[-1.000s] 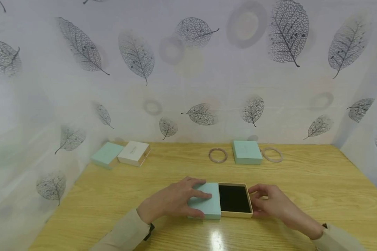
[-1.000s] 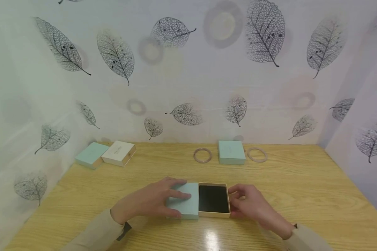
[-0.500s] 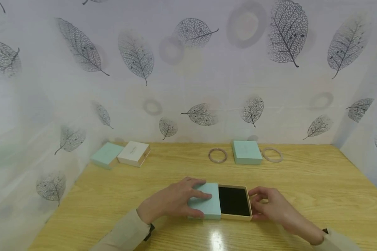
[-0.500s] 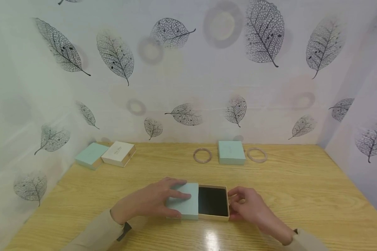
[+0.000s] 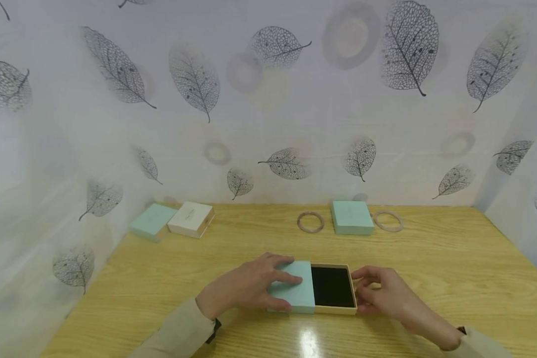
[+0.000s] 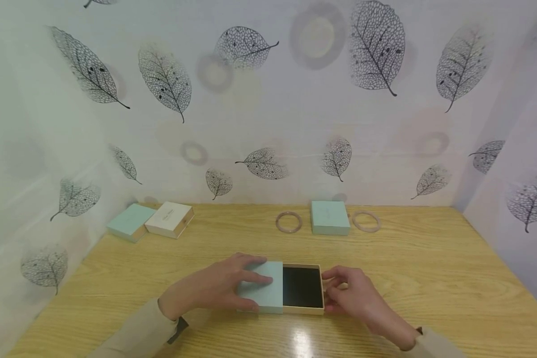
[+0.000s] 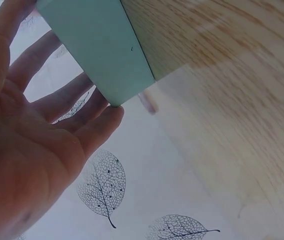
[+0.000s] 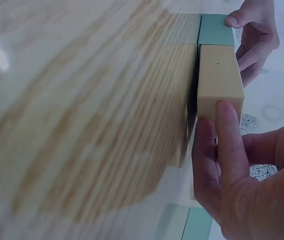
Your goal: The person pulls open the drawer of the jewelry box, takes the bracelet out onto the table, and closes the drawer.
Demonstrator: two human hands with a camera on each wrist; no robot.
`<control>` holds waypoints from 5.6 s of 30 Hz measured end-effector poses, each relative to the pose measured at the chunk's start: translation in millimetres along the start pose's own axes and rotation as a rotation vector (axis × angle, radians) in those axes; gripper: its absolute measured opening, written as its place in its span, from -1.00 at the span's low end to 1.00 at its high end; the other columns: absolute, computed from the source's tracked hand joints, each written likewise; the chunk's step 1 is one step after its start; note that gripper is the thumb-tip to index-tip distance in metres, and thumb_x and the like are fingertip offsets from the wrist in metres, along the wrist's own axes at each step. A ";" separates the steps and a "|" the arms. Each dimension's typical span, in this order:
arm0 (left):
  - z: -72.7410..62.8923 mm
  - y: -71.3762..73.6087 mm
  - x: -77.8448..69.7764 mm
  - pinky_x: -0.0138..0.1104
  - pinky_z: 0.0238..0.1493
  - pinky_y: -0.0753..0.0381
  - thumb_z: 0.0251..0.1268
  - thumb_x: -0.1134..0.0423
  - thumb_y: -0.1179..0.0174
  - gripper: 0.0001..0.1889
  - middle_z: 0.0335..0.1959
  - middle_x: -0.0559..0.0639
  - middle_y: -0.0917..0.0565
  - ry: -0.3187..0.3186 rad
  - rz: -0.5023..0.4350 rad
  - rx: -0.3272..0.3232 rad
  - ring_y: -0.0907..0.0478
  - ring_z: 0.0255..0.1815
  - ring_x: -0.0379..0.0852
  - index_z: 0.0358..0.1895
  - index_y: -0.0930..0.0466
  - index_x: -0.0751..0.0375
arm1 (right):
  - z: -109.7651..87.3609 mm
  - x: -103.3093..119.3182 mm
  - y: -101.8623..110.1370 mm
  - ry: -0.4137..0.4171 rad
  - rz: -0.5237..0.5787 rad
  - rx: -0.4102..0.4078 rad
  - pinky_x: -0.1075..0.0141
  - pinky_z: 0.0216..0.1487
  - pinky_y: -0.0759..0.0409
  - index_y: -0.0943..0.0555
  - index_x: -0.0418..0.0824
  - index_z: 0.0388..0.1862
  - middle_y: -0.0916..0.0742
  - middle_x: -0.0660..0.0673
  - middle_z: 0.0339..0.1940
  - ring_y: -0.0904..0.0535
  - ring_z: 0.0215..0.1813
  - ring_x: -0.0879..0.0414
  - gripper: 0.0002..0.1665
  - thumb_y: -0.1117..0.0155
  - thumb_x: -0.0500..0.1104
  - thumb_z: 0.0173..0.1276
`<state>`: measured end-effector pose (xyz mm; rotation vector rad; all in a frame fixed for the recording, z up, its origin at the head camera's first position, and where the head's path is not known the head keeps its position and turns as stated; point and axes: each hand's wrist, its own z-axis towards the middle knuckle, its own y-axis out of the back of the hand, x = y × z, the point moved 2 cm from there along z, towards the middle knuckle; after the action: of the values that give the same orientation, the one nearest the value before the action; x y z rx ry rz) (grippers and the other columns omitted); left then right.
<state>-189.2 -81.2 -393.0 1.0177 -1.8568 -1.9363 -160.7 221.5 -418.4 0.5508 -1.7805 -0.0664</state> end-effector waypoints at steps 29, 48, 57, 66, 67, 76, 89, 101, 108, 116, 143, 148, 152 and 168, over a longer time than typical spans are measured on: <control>1.0 -2.4 0.7 -0.07 0.42 -0.54 0.27 -0.24 -0.33 -0.42 0.56 -0.02 -0.38 0.000 0.015 -0.012 -0.37 0.53 0.05 0.36 -0.57 -0.31 | 0.6 5.1 -4.1 0.060 0.047 0.018 0.20 -0.21 -0.81 -0.42 -0.65 0.29 -0.64 -0.23 -0.18 -0.71 -0.21 0.02 -0.54 -0.05 -0.49 0.44; 1.1 -1.3 0.2 -0.04 0.44 -0.51 0.28 -0.23 -0.33 -0.42 0.57 0.00 -0.37 0.007 0.004 -0.005 -0.34 0.55 0.06 0.36 -0.56 -0.29 | 2.8 6.4 -6.8 0.055 0.038 0.014 0.21 -0.22 -0.81 -0.44 -0.62 0.28 -0.64 -0.22 -0.19 -0.70 -0.22 0.03 -0.54 -0.05 -0.48 0.44; 0.5 0.2 -1.8 -0.03 0.43 -0.52 0.28 -0.22 -0.34 -0.42 0.56 0.00 -0.37 0.013 0.007 0.001 -0.34 0.55 0.07 0.36 -0.56 -0.28 | 3.6 7.3 -9.3 0.041 0.048 0.017 0.21 -0.21 -0.81 -0.45 -0.61 0.28 -0.64 -0.22 -0.18 -0.72 -0.22 0.03 -0.55 -0.07 -0.46 0.46; 0.7 0.0 -1.1 -0.04 0.42 -0.53 0.29 -0.23 -0.33 -0.43 0.57 -0.01 -0.37 0.009 0.006 0.001 -0.34 0.54 0.07 0.37 -0.56 -0.30 | 5.6 7.5 -11.5 0.043 0.041 0.032 0.21 -0.21 -0.81 -0.43 -0.63 0.30 -0.64 -0.25 -0.13 -0.71 -0.19 0.04 -0.54 -0.05 -0.47 0.46; 0.8 0.0 -1.1 -0.04 0.42 -0.53 0.29 -0.23 -0.33 -0.43 0.57 -0.01 -0.37 0.010 0.004 0.001 -0.34 0.54 0.07 0.37 -0.56 -0.30 | 5.9 7.5 -11.7 0.042 0.041 0.032 0.21 -0.21 -0.81 -0.42 -0.63 0.30 -0.64 -0.25 -0.13 -0.71 -0.19 0.04 -0.54 -0.05 -0.48 0.46; 1.2 -1.2 -0.7 -0.02 0.38 -0.56 0.28 -0.23 -0.34 -0.43 0.56 0.00 -0.38 0.011 0.005 -0.008 -0.36 0.53 0.07 0.35 -0.57 -0.30 | 7.2 8.3 -14.3 0.040 0.046 0.036 0.21 -0.20 -0.81 -0.43 -0.63 0.30 -0.64 -0.24 -0.15 -0.72 -0.19 0.05 -0.53 -0.07 -0.47 0.45; 1.1 -1.6 0.0 -0.03 0.38 -0.57 0.27 -0.22 -0.35 -0.43 0.56 -0.01 -0.38 0.014 -0.008 -0.008 -0.36 0.53 0.08 0.35 -0.57 -0.30 | 8.9 7.8 -16.9 0.041 0.049 0.040 0.22 -0.19 -0.81 -0.42 -0.63 0.31 -0.65 -0.25 -0.13 -0.70 -0.19 0.05 -0.52 -0.09 -0.46 0.45; 1.3 -2.2 0.2 -0.04 0.40 -0.55 0.27 -0.22 -0.35 -0.43 0.56 -0.02 -0.38 0.013 -0.005 -0.009 -0.37 0.52 0.07 0.35 -0.57 -0.31 | 10.2 10.6 -20.8 0.053 0.038 0.035 0.22 -0.21 -0.81 -0.43 -0.64 0.31 -0.68 -0.25 -0.13 -0.72 -0.19 0.04 -0.51 -0.10 -0.46 0.44; 1.2 -0.5 -0.5 -0.06 0.43 -0.53 0.28 -0.21 -0.35 -0.43 0.56 -0.01 -0.38 0.015 -0.014 -0.004 -0.35 0.53 0.06 0.36 -0.57 -0.29 | 10.5 12.7 -22.1 0.063 0.040 0.038 0.24 -0.21 -0.81 -0.44 -0.64 0.30 -0.67 -0.26 -0.13 -0.72 -0.19 0.05 -0.52 -0.11 -0.45 0.44; 1.8 1.4 -0.1 -0.08 0.44 -0.51 0.28 -0.19 -0.35 -0.43 0.56 0.00 -0.37 0.016 -0.020 -0.001 -0.35 0.53 0.04 0.35 -0.57 -0.27 | 11.7 14.8 -22.4 0.068 0.053 0.055 0.24 -0.21 -0.80 -0.44 -0.65 0.29 -0.65 -0.25 -0.15 -0.72 -0.20 0.05 -0.53 -0.10 -0.45 0.45; 4.2 1.1 -0.8 -0.08 0.40 -0.56 0.27 -0.24 -0.34 -0.42 0.56 -0.03 -0.37 0.029 -0.019 0.007 -0.37 0.51 0.04 0.36 -0.56 -0.32 | 16.5 14.1 -25.3 0.083 0.069 0.071 0.24 -0.21 -0.81 -0.45 -0.65 0.28 -0.66 -0.24 -0.17 -0.72 -0.19 0.04 -0.54 -0.11 -0.45 0.46; 4.5 1.4 -0.9 -0.07 0.40 -0.55 0.28 -0.22 -0.34 -0.43 0.56 -0.02 -0.37 0.032 -0.017 0.008 -0.37 0.51 0.06 0.36 -0.57 -0.31 | 17.3 14.3 -26.2 0.088 0.070 0.075 0.24 -0.21 -0.81 -0.45 -0.65 0.28 -0.66 -0.25 -0.17 -0.73 -0.18 0.03 -0.54 -0.12 -0.45 0.46; 4.4 1.6 -1.0 -0.07 0.41 -0.54 0.28 -0.20 -0.35 -0.44 0.56 -0.01 -0.37 0.035 -0.021 0.012 -0.36 0.52 0.06 0.35 -0.57 -0.30 | 17.7 14.5 -27.3 0.088 0.070 0.078 0.24 -0.21 -0.81 -0.45 -0.65 0.27 -0.66 -0.25 -0.17 -0.74 -0.18 0.03 -0.55 -0.11 -0.45 0.46; 3.2 1.7 -3.3 -0.09 0.46 -0.49 0.28 -0.24 -0.33 -0.43 0.56 -0.01 -0.37 0.021 -0.019 0.004 -0.33 0.55 0.04 0.36 -0.57 -0.29 | 19.7 14.0 -29.8 0.081 0.064 0.102 0.29 -0.22 -0.80 -0.44 -0.64 0.30 -0.69 -0.24 -0.15 -0.72 -0.18 0.06 -0.54 -0.09 -0.44 0.49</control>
<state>-189.3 -76.9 -390.6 1.0564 -1.8468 -1.9252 -171.6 184.8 -421.1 0.5618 -1.7282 0.0907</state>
